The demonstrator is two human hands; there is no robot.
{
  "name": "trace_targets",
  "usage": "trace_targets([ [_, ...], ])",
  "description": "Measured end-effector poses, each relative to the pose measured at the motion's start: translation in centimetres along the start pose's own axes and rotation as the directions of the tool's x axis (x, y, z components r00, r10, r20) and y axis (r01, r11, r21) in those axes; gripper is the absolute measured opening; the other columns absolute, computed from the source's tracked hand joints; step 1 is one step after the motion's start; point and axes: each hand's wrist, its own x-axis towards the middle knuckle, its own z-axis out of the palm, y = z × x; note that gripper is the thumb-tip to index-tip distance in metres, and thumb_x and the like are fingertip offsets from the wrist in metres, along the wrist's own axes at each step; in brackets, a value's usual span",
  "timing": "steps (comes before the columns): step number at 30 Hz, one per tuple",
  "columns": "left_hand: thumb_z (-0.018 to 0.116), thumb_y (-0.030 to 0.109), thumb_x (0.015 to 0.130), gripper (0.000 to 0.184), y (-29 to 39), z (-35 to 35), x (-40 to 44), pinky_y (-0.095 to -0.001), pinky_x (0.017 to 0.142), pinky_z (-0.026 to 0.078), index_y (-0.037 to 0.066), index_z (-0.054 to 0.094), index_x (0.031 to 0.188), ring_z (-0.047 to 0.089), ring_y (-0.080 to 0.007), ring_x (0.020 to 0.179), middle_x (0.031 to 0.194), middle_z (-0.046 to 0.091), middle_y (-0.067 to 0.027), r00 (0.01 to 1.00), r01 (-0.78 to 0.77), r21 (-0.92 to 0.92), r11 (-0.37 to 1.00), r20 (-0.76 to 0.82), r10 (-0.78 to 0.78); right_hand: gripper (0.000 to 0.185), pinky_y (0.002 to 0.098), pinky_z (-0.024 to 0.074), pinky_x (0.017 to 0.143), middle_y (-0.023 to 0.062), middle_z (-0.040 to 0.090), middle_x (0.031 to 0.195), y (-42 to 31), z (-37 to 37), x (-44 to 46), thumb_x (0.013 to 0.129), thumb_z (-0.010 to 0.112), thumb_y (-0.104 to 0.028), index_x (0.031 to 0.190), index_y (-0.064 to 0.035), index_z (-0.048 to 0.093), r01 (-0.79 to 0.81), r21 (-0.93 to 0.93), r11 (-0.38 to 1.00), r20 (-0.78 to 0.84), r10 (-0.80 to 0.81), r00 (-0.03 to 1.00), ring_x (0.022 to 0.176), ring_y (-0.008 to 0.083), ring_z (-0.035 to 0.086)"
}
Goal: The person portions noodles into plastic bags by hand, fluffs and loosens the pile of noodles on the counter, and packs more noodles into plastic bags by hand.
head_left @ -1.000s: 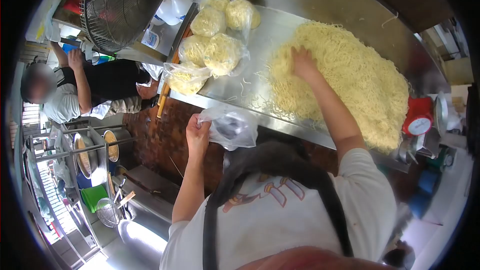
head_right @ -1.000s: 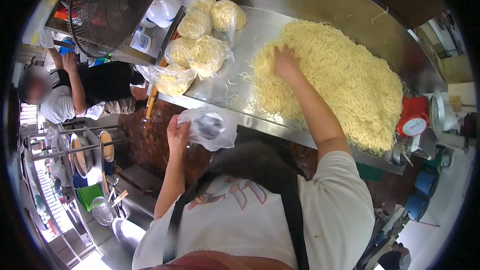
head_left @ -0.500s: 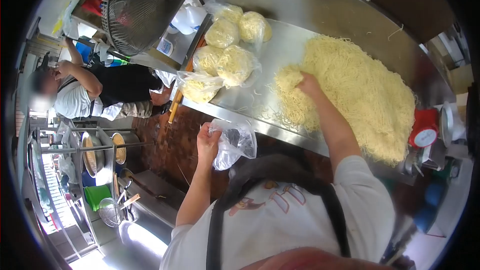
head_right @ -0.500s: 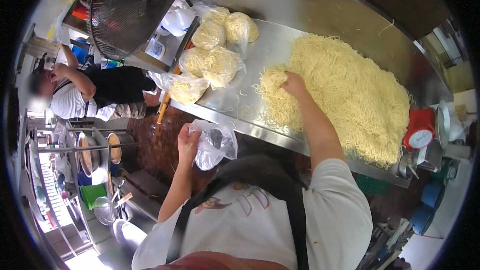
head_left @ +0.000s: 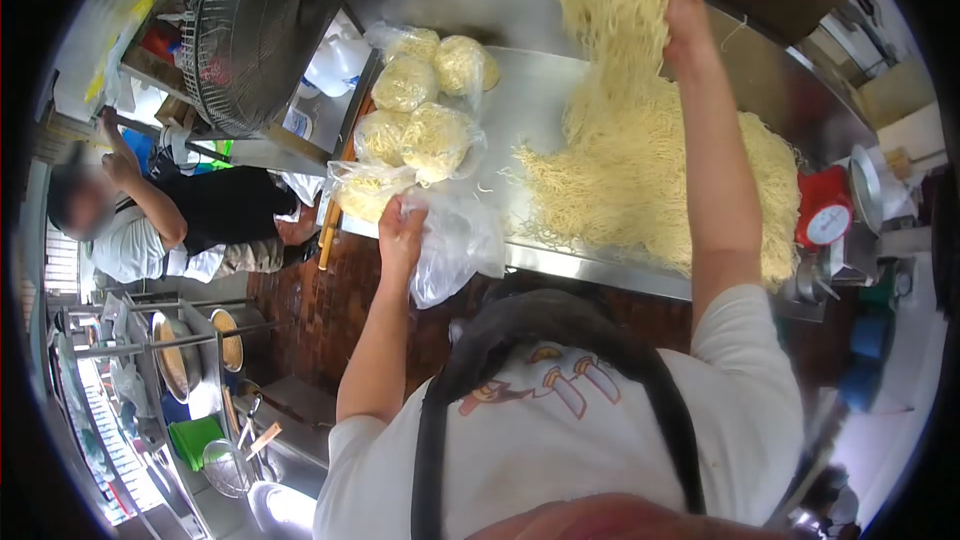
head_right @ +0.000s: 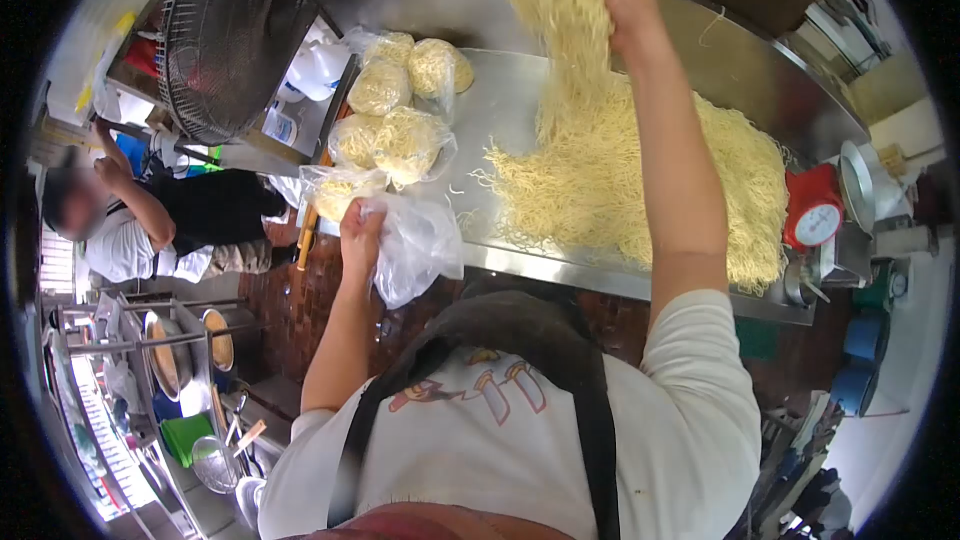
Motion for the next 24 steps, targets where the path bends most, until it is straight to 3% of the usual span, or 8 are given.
trace_targets([
  [5,0.064,0.016,0.090,0.019,2.5,3.5,7.5,-0.0249,0.052,0.045,0.003,0.062,0.103,0.049,-0.0073,0.059,0.075,0.055,0.0014,0.999,0.040,-0.125,0.991,-0.014,-0.042,0.053,0.0415,0.0487,0.098,0.0156,0.059,0.127,-9.9,4.0,-5.4,0.089,0.068,-0.024,0.136,-0.0084,0.049,0.122,0.268,0.956,0.215,-0.183,0.959,0.115,0.0252,0.059],
  [10,0.064,0.024,0.089,0.026,4.4,9.0,16.9,-0.0276,0.050,0.046,0.000,0.062,0.100,0.053,-0.0138,0.060,0.072,0.055,-0.0038,0.999,0.004,0.023,1.000,-0.033,-0.003,0.035,0.0377,0.0596,0.071,0.0124,0.070,0.099,-2.6,0.4,-3.5,0.087,0.064,-0.021,0.113,0.0029,0.064,0.154,-0.091,0.984,0.041,-0.151,0.988,0.085,0.0228,0.071],
  [17,0.065,0.027,0.089,0.031,5.3,16.8,26.4,-0.0394,0.069,0.049,-0.004,0.063,0.094,0.062,-0.0269,0.072,0.074,0.063,-0.0158,0.961,-0.258,-0.008,0.966,-0.106,0.255,0.043,0.0338,0.0511,0.089,0.0122,0.069,0.103,6.9,-1.4,-7.9,0.083,0.067,-0.019,0.118,0.0041,0.061,0.039,-0.341,0.939,0.080,-0.012,0.997,0.098,0.0207,0.066],
  [20,0.066,0.038,0.091,0.041,12.2,18.8,19.0,-0.0386,0.081,0.052,0.001,0.063,0.108,0.063,-0.0273,0.093,0.099,0.066,-0.0160,0.854,-0.517,0.225,0.826,0.067,0.517,0.063,0.0335,0.0470,0.095,0.0139,0.066,0.116,7.3,-0.4,-9.7,0.084,0.068,-0.023,0.137,0.0040,0.047,-0.081,-0.535,0.841,0.167,0.200,0.966,0.104,0.0214,0.064],
  [21,0.066,0.032,0.092,0.034,12.6,19.8,16.5,-0.0368,0.077,0.052,0.002,0.063,0.107,0.063,-0.0271,0.091,0.099,0.066,-0.0162,0.737,-0.674,0.151,0.723,0.077,0.672,0.066,0.0337,0.0474,0.094,0.0145,0.063,0.121,8.3,-0.4,-10.0,0.085,0.067,-0.023,0.141,0.0033,0.042,-0.118,-0.519,0.846,0.150,0.226,0.963,0.106,0.0219,0.063],
  [22,0.064,0.026,0.091,0.024,11.8,20.1,15.3,-0.0381,0.072,0.051,0.005,0.064,0.103,0.063,-0.0293,0.079,0.085,0.066,-0.0159,0.781,-0.497,-0.224,0.838,0.305,0.544,0.070,0.0340,0.0479,0.093,0.0151,0.060,0.126,10.4,-1.4,-9.6,0.087,0.067,-0.023,0.144,0.0026,0.036,-0.151,-0.501,0.852,0.146,0.255,0.956,0.108,0.0224,0.062],
  [23,0.063,0.021,0.089,0.016,14.3,18.8,11.4,-0.0408,0.067,0.051,0.008,0.064,0.098,0.063,-0.0315,0.071,0.076,0.063,-0.0159,0.663,-0.729,0.123,0.673,0.370,0.650,0.068,0.0341,0.0480,0.093,0.0147,0.060,0.126,12.1,-2.3,-8.9,0.087,0.067,-0.023,0.143,0.0023,0.037,-0.181,-0.461,0.869,0.143,0.274,0.951,0.108,0.0224,0.062],
  [24,0.063,0.018,0.085,0.013,15.8,17.9,7.5,-0.0441,0.063,0.050,0.010,0.063,0.095,0.064,-0.0338,0.072,0.076,0.063,-0.0160,0.672,-0.727,0.130,0.674,0.334,0.661,0.067,0.0343,0.0482,0.093,0.0143,0.060,0.126,13.5,-2.7,-8.3,0.088,0.066,-0.022,0.143,0.0020,0.038,-0.208,-0.362,0.909,0.135,0.272,0.953,0.108,0.0224,0.061],
])
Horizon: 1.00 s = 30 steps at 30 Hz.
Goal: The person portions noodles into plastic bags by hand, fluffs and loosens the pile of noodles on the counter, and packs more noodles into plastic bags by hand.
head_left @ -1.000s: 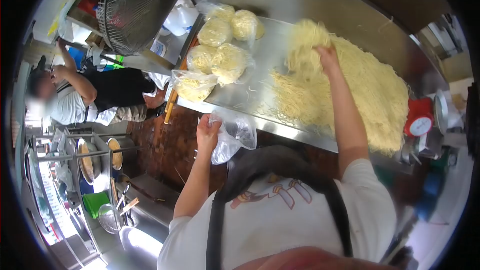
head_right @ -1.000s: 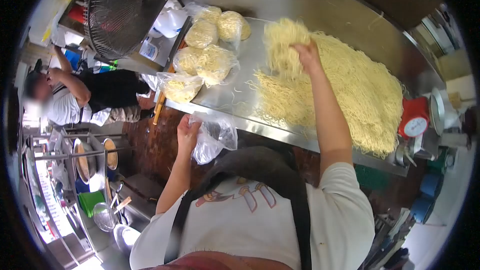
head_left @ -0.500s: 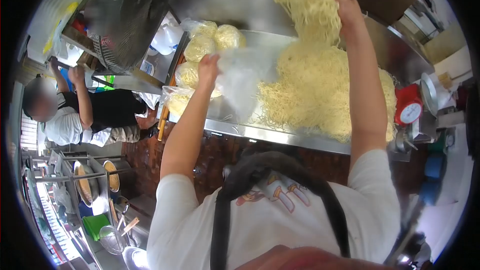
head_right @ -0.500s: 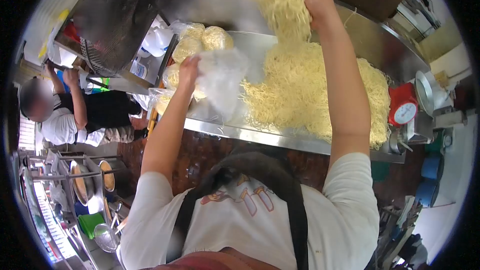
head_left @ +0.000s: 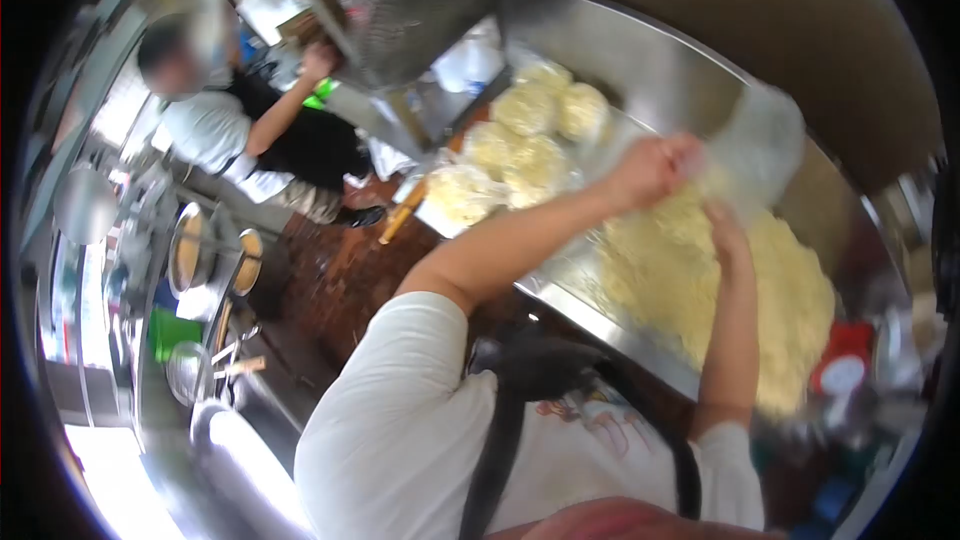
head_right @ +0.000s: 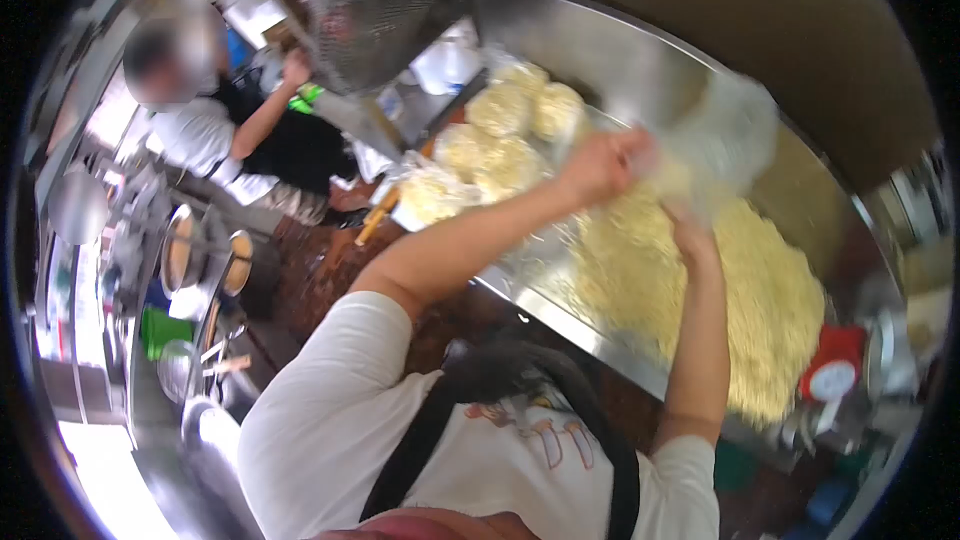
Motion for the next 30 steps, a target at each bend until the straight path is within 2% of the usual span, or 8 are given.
trace_targets([
  [3,0.069,0.014,0.076,0.021,-2.4,0.7,-3.8,-0.0450,0.060,0.050,0.007,0.063,0.095,0.064,-0.0338,0.069,0.073,0.064,-0.0133,0.920,-0.389,0.140,0.911,0.013,0.391,0.062,0.0347,0.0487,0.092,0.0130,0.060,0.126,2.2,-0.6,3.1,0.088,0.065,-0.020,0.141,0.0011,0.041,0.001,0.365,0.931,-0.048,0.018,0.999,0.109,0.0226,0.061],
  [5,0.069,0.013,0.081,0.023,-2.7,1.0,-7.0,-0.0446,0.058,0.050,0.008,0.061,0.101,0.063,-0.0333,0.067,0.071,0.063,-0.0131,0.902,-0.431,0.205,0.879,0.121,0.415,0.059,0.0349,0.0491,0.092,0.0121,0.061,0.125,3.8,-0.2,4.8,0.089,0.065,-0.019,0.140,0.0005,0.043,-0.009,0.537,0.844,-0.030,0.030,0.999,0.109,0.0226,0.061],
  [10,0.059,0.021,0.093,0.019,-6.5,4.5,-14.7,-0.0482,0.061,0.049,0.009,0.056,0.107,0.063,-0.0387,0.067,0.071,0.063,-0.0170,0.931,0.070,0.257,0.964,0.330,-0.156,0.052,0.0356,0.0499,0.091,0.0099,0.061,0.124,10.0,4.8,7.6,0.091,0.063,-0.016,0.137,-0.0010,0.048,-0.190,0.626,0.757,0.152,0.120,0.981,0.109,0.0228,0.060],
  [13,0.054,0.025,0.096,0.021,-13.8,6.3,-18.9,-0.0512,0.064,0.048,0.008,0.054,0.107,0.063,-0.0416,0.066,0.067,0.062,-0.0185,0.973,0.160,0.271,0.949,0.118,-0.198,0.047,0.0360,0.0504,0.091,0.0086,0.061,0.124,14.0,5.9,6.0,0.091,0.062,-0.014,0.136,-0.0020,0.050,-0.291,0.276,0.916,0.282,0.212,0.936,0.110,0.0230,0.060],
  [16,0.056,0.024,0.094,0.020,-16.9,4.7,-21.9,-0.0527,0.068,0.048,0.006,0.054,0.104,0.064,-0.0422,0.075,0.073,0.064,-0.0210,0.759,0.515,0.338,0.788,0.246,-0.602,0.042,0.0376,0.0528,0.087,0.0104,0.065,0.113,18.3,4.9,3.0,0.089,0.060,-0.007,0.131,-0.0071,0.056,-0.173,-0.214,0.961,0.274,0.229,0.934,0.104,0.0283,0.063],
  [20,0.058,0.021,0.091,0.021,-16.9,3.2,-23.7,-0.0540,0.073,0.048,0.005,0.053,0.102,0.063,-0.0448,0.085,0.084,0.065,-0.0255,0.658,0.574,0.369,0.731,0.324,-0.680,0.062,0.0471,0.0449,0.098,0.0138,0.053,0.136,19.9,2.5,1.4,0.081,0.070,-0.014,0.140,-0.0147,0.049,0.111,-0.896,0.430,0.175,0.112,0.978,0.125,0.0325,0.050],
  [22,0.059,0.020,0.090,0.022,-15.9,3.2,-23.5,-0.0537,0.073,0.048,0.005,0.053,0.104,0.063,-0.0445,0.085,0.085,0.066,-0.0253,0.666,0.576,0.352,0.738,0.321,-0.673,0.071,0.0547,0.0393,0.103,0.0167,0.042,0.148,20.9,2.8,1.1,0.079,0.072,-0.017,0.144,-0.0177,0.045,0.029,-0.990,0.135,0.042,0.095,0.995,0.135,0.0366,0.040],
  [30,0.063,0.021,0.088,0.029,-15.4,3.4,-22.8,-0.0477,0.073,0.051,0.003,0.059,0.110,0.067,-0.0384,0.078,0.077,0.068,-0.0203,0.643,0.615,0.281,0.737,0.363,-0.675,0.079,0.0673,0.0275,0.107,0.0153,0.025,0.158,25.5,2.8,0.6,0.078,0.074,-0.020,0.149,-0.0234,0.038,-0.005,-0.998,0.065,0.002,0.109,0.994,0.143,0.0419,0.025],
])
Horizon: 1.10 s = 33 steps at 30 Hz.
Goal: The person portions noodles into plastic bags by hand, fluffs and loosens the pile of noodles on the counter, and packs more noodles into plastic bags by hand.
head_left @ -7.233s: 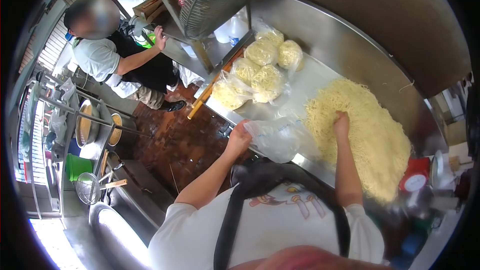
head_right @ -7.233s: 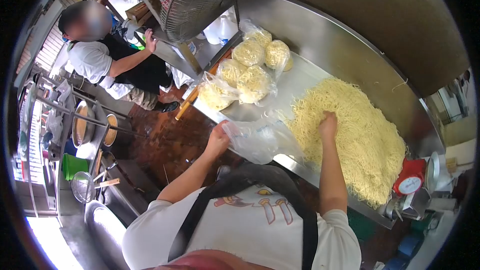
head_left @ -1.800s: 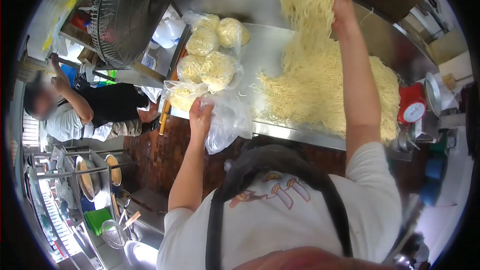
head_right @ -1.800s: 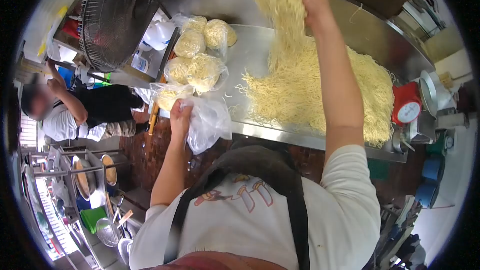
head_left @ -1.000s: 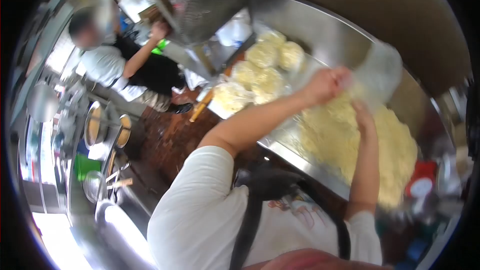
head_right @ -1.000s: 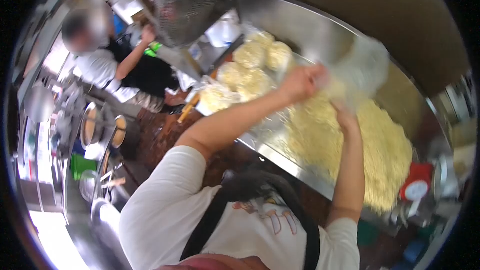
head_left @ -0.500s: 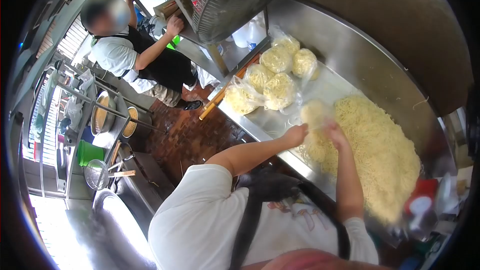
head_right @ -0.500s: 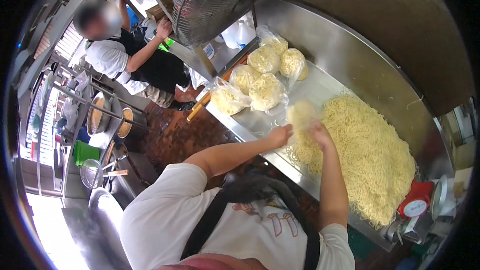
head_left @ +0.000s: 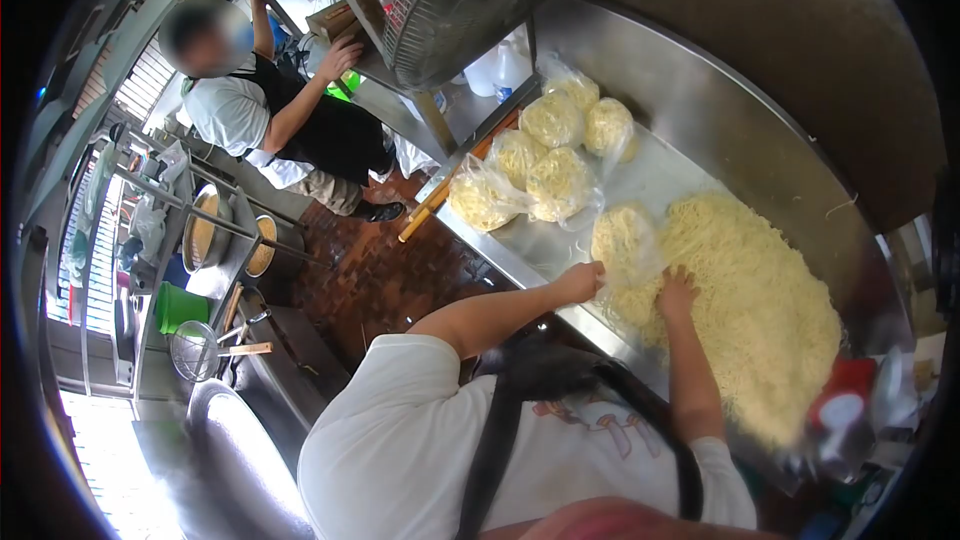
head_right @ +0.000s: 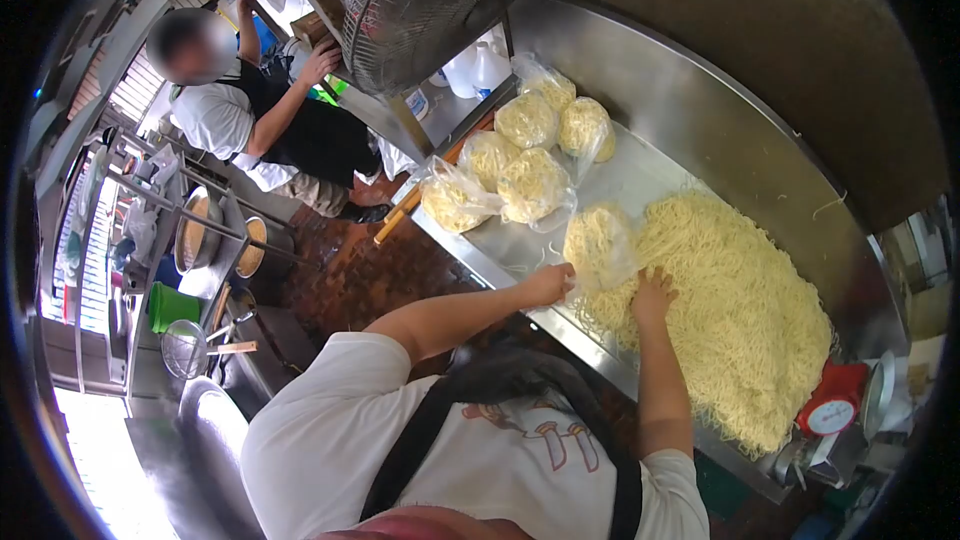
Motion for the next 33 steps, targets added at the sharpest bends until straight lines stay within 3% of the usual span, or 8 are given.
trace_targets([
  [10,0.062,0.019,0.090,0.028,1.3,-0.8,-0.8,-0.0401,0.067,0.052,0.000,0.058,0.111,0.070,-0.0287,0.067,0.068,0.069,-0.0135,0.998,0.041,-0.071,0.997,0.049,-0.038,0.079,0.0674,0.0273,0.107,0.0158,0.025,0.158,-0.7,-2.5,-0.6,0.080,0.074,-0.020,0.149,-0.0229,0.037,-0.017,0.015,1.000,0.062,0.016,0.998,0.143,0.0423,0.026],
  [13,0.063,0.019,0.090,0.029,1.7,-1.1,-0.7,-0.0415,0.069,0.052,0.000,0.058,0.112,0.070,-0.0297,0.070,0.069,0.069,-0.0137,0.997,0.063,-0.073,0.995,0.047,-0.059,0.066,0.0694,0.0219,0.108,0.0181,0.028,0.157,-1.1,-3.9,-1.4,0.084,0.058,-0.007,0.147,-0.0220,0.043,-0.021,0.094,0.995,0.067,0.015,0.998,0.143,0.0429,0.026],
  [16,0.064,0.020,0.090,0.032,2.3,-0.8,-1.1,-0.0446,0.074,0.052,0.001,0.058,0.115,0.069,-0.0329,0.079,0.077,0.070,-0.0177,0.997,0.067,0.012,0.998,-0.047,-0.067,0.065,0.0690,0.0216,0.109,0.0172,0.028,0.157,-1.2,-4.1,-1.6,0.085,0.058,-0.007,0.147,-0.0220,0.044,-0.026,0.093,0.995,0.070,0.019,0.997,0.143,0.0426,0.025],
  [18,0.064,0.023,0.089,0.034,3.3,-0.7,-1.7,-0.0471,0.077,0.051,0.003,0.059,0.117,0.068,-0.0358,0.087,0.084,0.070,-0.0207,0.983,0.073,0.125,0.989,-0.174,-0.051,0.073,0.0674,0.0239,0.109,0.0155,0.026,0.158,-0.9,-2.8,-0.8,0.082,0.068,-0.014,0.149,-0.0230,0.039,-0.035,0.048,0.998,0.075,0.031,0.997,0.144,0.0408,0.025],
  [21,0.063,0.030,0.091,0.031,0.4,0.6,-0.2,-0.0499,0.078,0.051,0.010,0.065,0.116,0.066,-0.0403,0.090,0.089,0.069,-0.0222,0.983,-0.079,0.154,0.985,-0.150,0.103,0.077,0.0662,0.0246,0.109,0.0145,0.026,0.158,-0.7,-1.5,-0.3,0.080,0.073,-0.018,0.149,-0.0236,0.039,-0.047,0.027,0.999,0.061,0.045,0.997,0.145,0.0394,0.025],
  [27,0.063,0.028,0.091,0.024,0.2,0.8,0.6,-0.0495,0.080,0.050,0.005,0.068,0.093,0.064,-0.0407,0.093,0.098,0.067,-0.0245,0.995,0.008,0.139,0.990,-0.101,0.006,0.073,0.0662,0.0242,0.109,0.0148,0.027,0.157,-0.7,-1.4,-0.5,0.079,0.072,-0.015,0.146,-0.0216,0.044,-0.047,0.053,0.997,0.023,0.046,0.999,0.144,0.0399,0.025],
  [33,0.064,0.022,0.090,0.020,-1.0,2.0,1.6,-0.0488,0.074,0.051,0.002,0.065,0.086,0.065,-0.0409,0.082,0.082,0.066,-0.0219,0.862,-0.233,0.196,0.953,-0.412,0.296,0.070,0.0669,0.0242,0.108,0.0146,0.029,0.157,-0.7,-1.4,-0.5,0.080,0.065,-0.009,0.145,-0.0217,0.045,-0.042,0.044,0.998,0.018,0.042,0.999,0.143,0.0408,0.026],
])
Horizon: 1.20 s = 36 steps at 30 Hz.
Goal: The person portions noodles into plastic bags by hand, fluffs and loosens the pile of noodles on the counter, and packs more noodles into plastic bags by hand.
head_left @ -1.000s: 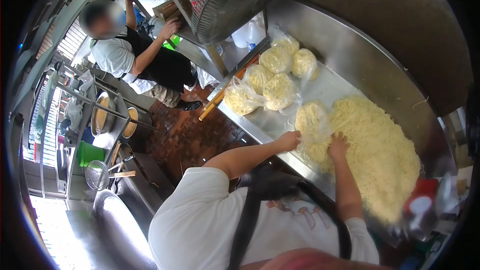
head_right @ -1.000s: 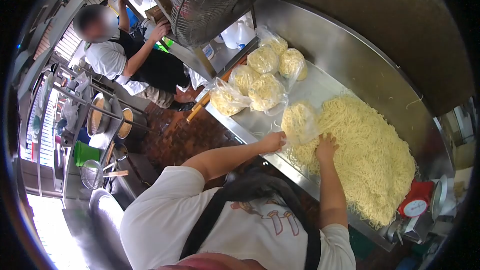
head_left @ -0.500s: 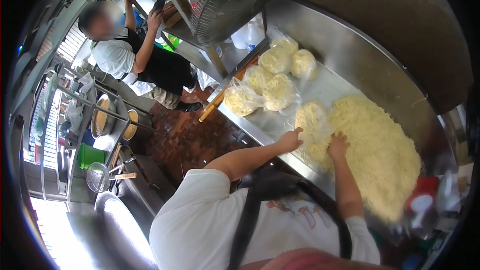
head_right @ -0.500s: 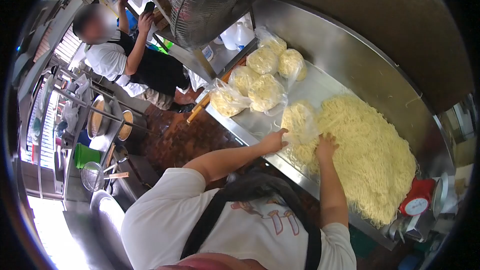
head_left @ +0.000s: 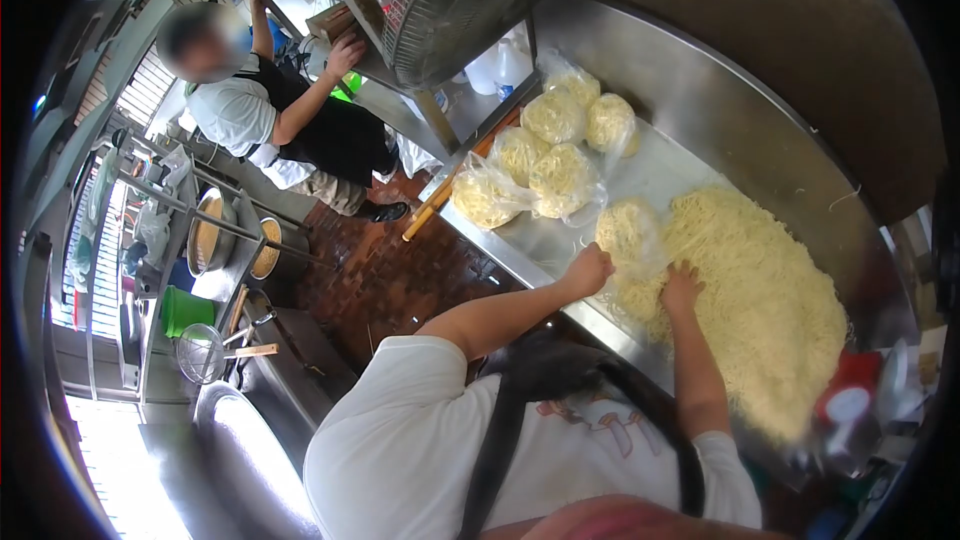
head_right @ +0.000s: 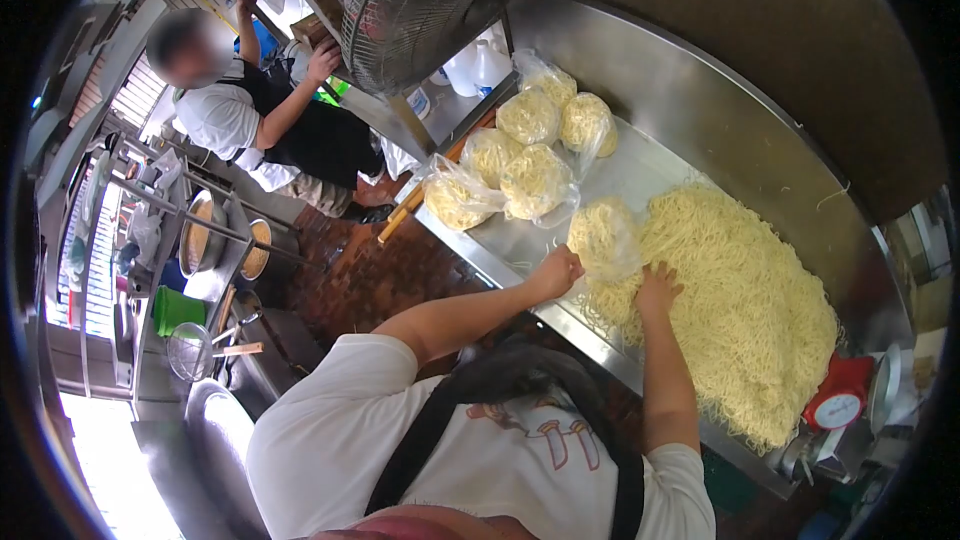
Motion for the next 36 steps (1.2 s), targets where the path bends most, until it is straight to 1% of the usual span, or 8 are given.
trace_targets([
  [9,0.058,0.026,0.095,0.021,-3.2,2.3,2.1,-0.0396,0.069,0.052,0.004,0.061,0.095,0.068,-0.0252,0.072,0.077,0.067,-0.0131,0.900,0.432,-0.354,0.829,0.232,-0.370,0.065,0.0680,0.0242,0.108,0.0156,0.030,0.156,-0.1,-0.1,0.3,0.083,0.058,-0.005,0.144,-0.0245,0.047,-0.009,0.029,1.000,0.005,0.009,1.000,0.143,0.0413,0.027],
  [15,0.064,0.034,0.092,0.029,-0.5,1.0,1.9,-0.0434,0.074,0.051,0.006,0.058,0.100,0.067,-0.0334,0.082,0.086,0.067,-0.0168,0.895,0.419,-0.163,0.893,0.241,-0.375,0.061,0.0704,0.0242,0.106,0.0160,0.031,0.155,0.1,0.3,0.2,0.083,0.058,-0.008,0.142,-0.0227,0.050,0.001,0.035,0.999,-0.023,-0.001,1.000,0.143,0.0419,0.028],
  [18,0.069,0.037,0.087,0.036,2.4,-1.7,1.4,-0.0463,0.077,0.051,0.008,0.057,0.104,0.066,-0.0370,0.088,0.091,0.067,-0.0184,0.865,0.388,-0.035,0.921,0.359,-0.351,0.052,0.0707,0.0229,0.106,0.0164,0.031,0.156,-0.3,-0.6,-0.3,0.089,0.051,-0.013,0.140,-0.0211,0.051,0.007,0.012,1.000,0.009,-0.007,1.000,0.143,0.0419,0.027],
  [21,0.073,0.039,0.082,0.043,-0.7,0.9,0.4,-0.0473,0.078,0.051,0.008,0.056,0.106,0.066,-0.0370,0.088,0.086,0.066,-0.0187,0.946,0.205,-0.025,0.978,0.262,-0.192,0.048,0.0707,0.0228,0.107,0.0164,0.032,0.156,-0.6,-1.6,-0.6,0.092,0.047,-0.017,0.140,-0.0198,0.051,0.015,-0.021,1.000,0.047,-0.014,0.999,0.143,0.0418,0.028],
  [23,0.069,0.037,0.086,0.036,0.7,-0.5,1.6,-0.0477,0.079,0.052,0.007,0.059,0.104,0.067,-0.0374,0.089,0.087,0.068,-0.0194,0.864,0.353,0.003,0.936,0.383,-0.327,0.047,0.0705,0.0228,0.108,0.0163,0.031,0.156,0.5,0.7,0.4,0.094,0.046,-0.020,0.140,-0.0192,0.051,-0.001,-0.089,0.996,0.006,0.001,1.000,0.143,0.0419,0.029],
  [27,0.057,0.031,0.096,0.025,-0.1,0.1,1.3,-0.0500,0.079,0.051,0.007,0.065,0.100,0.066,-0.0404,0.093,0.095,0.069,-0.0215,0.940,0.229,-0.011,0.973,0.261,-0.218,0.044,0.0698,0.0246,0.107,0.0152,0.033,0.155,-0.1,0.0,-0.1,0.092,0.049,-0.019,0.136,-0.0213,0.055,-0.022,-0.021,1.000,-0.038,0.022,0.999,0.142,0.0405,0.030],
  [30,0.054,0.033,0.097,0.028,1.8,-1.1,2.0,-0.0517,0.079,0.050,0.006,0.064,0.100,0.065,-0.0422,0.093,0.095,0.068,-0.0230,0.919,0.285,-0.036,0.958,0.295,-0.262,0.047,0.0694,0.0201,0.110,0.0151,0.030,0.157,-0.3,-0.9,-0.3,0.095,0.046,-0.022,0.142,-0.0192,0.049,-0.025,0.000,1.000,0.034,0.025,0.999,0.144,0.0415,0.026],
  [36,0.051,0.029,0.099,0.030,2.1,-1.4,1.6,-0.0529,0.075,0.047,0.002,0.059,0.088,0.062,-0.0452,0.087,0.086,0.065,-0.0245,0.958,0.215,-0.106,0.971,0.215,-0.189,0.050,0.0679,0.0201,0.110,0.0155,0.029,0.157,-0.3,-0.5,-0.1,0.093,0.051,-0.018,0.143,-0.0203,0.047,-0.024,-0.009,1.000,0.032,0.024,0.999,0.144,0.0398,0.024],
])
